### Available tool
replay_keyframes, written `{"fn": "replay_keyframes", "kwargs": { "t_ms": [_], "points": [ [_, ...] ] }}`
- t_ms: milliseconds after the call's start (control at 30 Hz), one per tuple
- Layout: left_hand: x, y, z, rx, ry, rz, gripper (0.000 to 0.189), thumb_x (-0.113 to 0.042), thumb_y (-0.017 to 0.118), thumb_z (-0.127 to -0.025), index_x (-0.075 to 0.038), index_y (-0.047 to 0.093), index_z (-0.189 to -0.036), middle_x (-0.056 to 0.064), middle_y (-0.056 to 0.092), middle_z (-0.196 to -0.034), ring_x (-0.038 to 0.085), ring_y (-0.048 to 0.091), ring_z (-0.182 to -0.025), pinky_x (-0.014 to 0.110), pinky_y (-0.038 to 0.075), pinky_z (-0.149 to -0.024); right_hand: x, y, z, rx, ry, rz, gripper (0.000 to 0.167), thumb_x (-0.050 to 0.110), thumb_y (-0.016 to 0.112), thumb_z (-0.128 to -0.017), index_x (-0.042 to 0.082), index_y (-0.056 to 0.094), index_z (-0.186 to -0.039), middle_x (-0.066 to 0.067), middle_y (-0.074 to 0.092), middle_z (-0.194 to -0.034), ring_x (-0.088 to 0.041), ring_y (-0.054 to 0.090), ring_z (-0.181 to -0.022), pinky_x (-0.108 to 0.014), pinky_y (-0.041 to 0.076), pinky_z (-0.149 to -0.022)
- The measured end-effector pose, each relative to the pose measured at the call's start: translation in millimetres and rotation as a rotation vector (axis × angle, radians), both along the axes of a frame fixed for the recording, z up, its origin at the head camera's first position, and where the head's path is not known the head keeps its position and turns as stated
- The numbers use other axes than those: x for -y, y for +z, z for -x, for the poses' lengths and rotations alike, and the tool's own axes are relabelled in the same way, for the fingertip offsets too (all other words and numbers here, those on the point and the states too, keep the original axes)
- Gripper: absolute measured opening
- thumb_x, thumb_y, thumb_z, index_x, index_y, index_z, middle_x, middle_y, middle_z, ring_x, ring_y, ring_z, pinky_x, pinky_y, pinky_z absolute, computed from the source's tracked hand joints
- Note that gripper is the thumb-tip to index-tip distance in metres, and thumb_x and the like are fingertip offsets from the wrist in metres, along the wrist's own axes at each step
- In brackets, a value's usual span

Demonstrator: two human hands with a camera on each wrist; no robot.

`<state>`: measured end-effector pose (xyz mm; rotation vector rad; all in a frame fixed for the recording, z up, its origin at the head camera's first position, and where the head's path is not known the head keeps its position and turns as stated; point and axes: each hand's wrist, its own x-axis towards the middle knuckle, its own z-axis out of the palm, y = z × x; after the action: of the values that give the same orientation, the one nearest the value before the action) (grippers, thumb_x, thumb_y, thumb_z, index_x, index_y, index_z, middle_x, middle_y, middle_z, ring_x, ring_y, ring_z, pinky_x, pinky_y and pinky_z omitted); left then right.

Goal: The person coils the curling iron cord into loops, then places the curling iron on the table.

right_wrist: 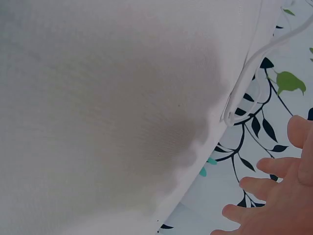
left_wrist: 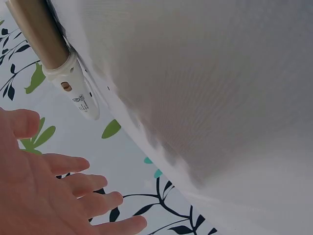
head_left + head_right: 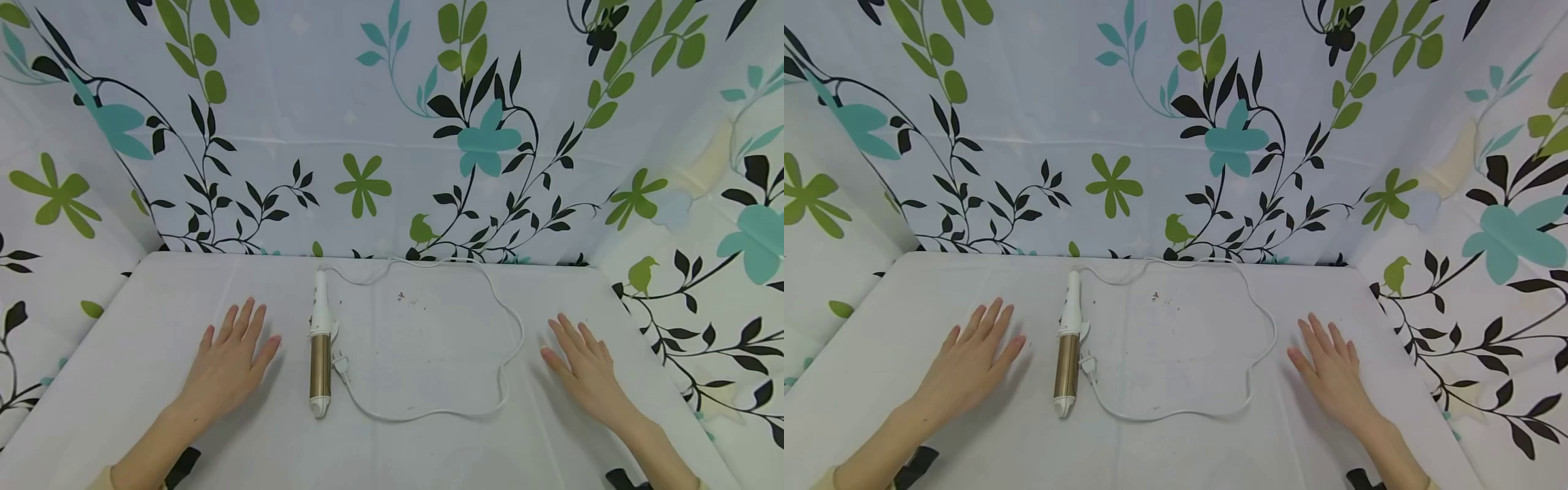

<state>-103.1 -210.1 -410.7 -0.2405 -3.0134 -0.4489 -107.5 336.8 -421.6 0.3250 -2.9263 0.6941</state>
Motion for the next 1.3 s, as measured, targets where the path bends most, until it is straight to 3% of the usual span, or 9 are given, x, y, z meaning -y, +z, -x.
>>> {"fn": "replay_keyframes", "kwargs": {
  "t_ms": [233, 433, 633, 800, 900, 1100, 1300],
  "points": [
    [-2.2, 2.1, -0.2, 0.019, -0.007, -0.004, 0.07, -0.047, 0.04, -0.106, 0.003, 0.029, -0.154, 0.028, 0.023, -0.16, 0.051, 0.02, -0.146, 0.073, 0.016, -0.109, 2, -0.7, -2.3, 0.018, -0.003, 0.004, 0.061, 0.034, 0.051, -0.105, -0.001, 0.034, -0.152, -0.027, 0.023, -0.16, -0.054, 0.008, -0.147, -0.077, 0.0, -0.108],
    [-14.5, 5.5, 0.9, 0.021, -0.013, -0.028, 0.068, -0.047, 0.041, -0.106, 0.004, 0.034, -0.151, 0.031, 0.033, -0.155, 0.055, 0.03, -0.141, 0.072, 0.027, -0.106, 12, 3.5, 4.0, -0.018, 0.024, 0.021, 0.06, 0.032, 0.053, -0.104, 0.004, 0.034, -0.153, -0.023, 0.024, -0.162, -0.051, 0.008, -0.149, -0.075, -0.002, -0.109],
    [-34.1, 15.5, 6.2, 0.017, 0.021, -0.083, 0.063, -0.041, 0.05, -0.103, 0.006, 0.042, -0.145, 0.033, 0.046, -0.144, 0.056, 0.048, -0.125, 0.069, 0.042, -0.092, 42, 10.4, 11.6, -0.008, 0.073, 0.038, 0.061, 0.034, 0.053, -0.104, 0.006, 0.034, -0.154, -0.021, 0.023, -0.163, -0.048, 0.007, -0.15, -0.073, -0.001, -0.112],
    [-49.2, 18.2, 12.5, 0.125, 0.041, -0.104, 0.061, -0.041, 0.053, -0.101, 0.006, 0.046, -0.14, 0.032, 0.06, -0.124, 0.047, 0.063, -0.102, 0.058, 0.053, -0.074, 67, 14.1, 18.3, 0.009, 0.095, 0.04, 0.061, 0.037, 0.052, -0.104, 0.007, 0.035, -0.154, -0.017, 0.021, -0.164, -0.046, 0.005, -0.151, -0.071, -0.001, -0.113],
    [-55.5, 16.7, 15.1, 0.186, 0.046, -0.1, 0.062, -0.042, 0.052, -0.101, 0.008, 0.047, -0.138, 0.03, 0.065, -0.115, 0.039, 0.067, -0.09, 0.051, 0.053, -0.065, 80, 16.3, 22.4, 0.013, 0.103, 0.04, 0.059, 0.037, 0.053, -0.104, 0.008, 0.037, -0.153, -0.015, 0.022, -0.164, -0.045, 0.006, -0.151, -0.071, 0.0, -0.113],
    [-62.4, 13.2, 16.5, 0.19, 0.025, -0.102, 0.064, -0.038, 0.054, -0.101, 0.017, 0.046, -0.133, 0.023, 0.069, -0.09, 0.022, 0.058, -0.063, 0.036, 0.045, -0.05, 94, 15.7, 27.7, 0.02, 0.118, 0.049, 0.058, 0.038, 0.053, -0.103, 0.011, 0.039, -0.153, -0.014, 0.024, -0.164, -0.045, 0.008, -0.151, -0.071, 0.002, -0.113],
    [-64.0, 8.7, 17.1, 0.223, 0.032, -0.136, 0.058, -0.035, 0.056, -0.1, 0.017, 0.052, -0.124, 0.01, 0.059, -0.071, 0.019, 0.051, -0.056, 0.031, 0.039, -0.046, 107, 16.9, 30.8, 0.031, 0.142, 0.077, 0.058, 0.038, 0.052, -0.104, 0.01, 0.04, -0.152, -0.014, 0.025, -0.164, -0.045, 0.008, -0.151, -0.071, 0.002, -0.113]
  ]
}}
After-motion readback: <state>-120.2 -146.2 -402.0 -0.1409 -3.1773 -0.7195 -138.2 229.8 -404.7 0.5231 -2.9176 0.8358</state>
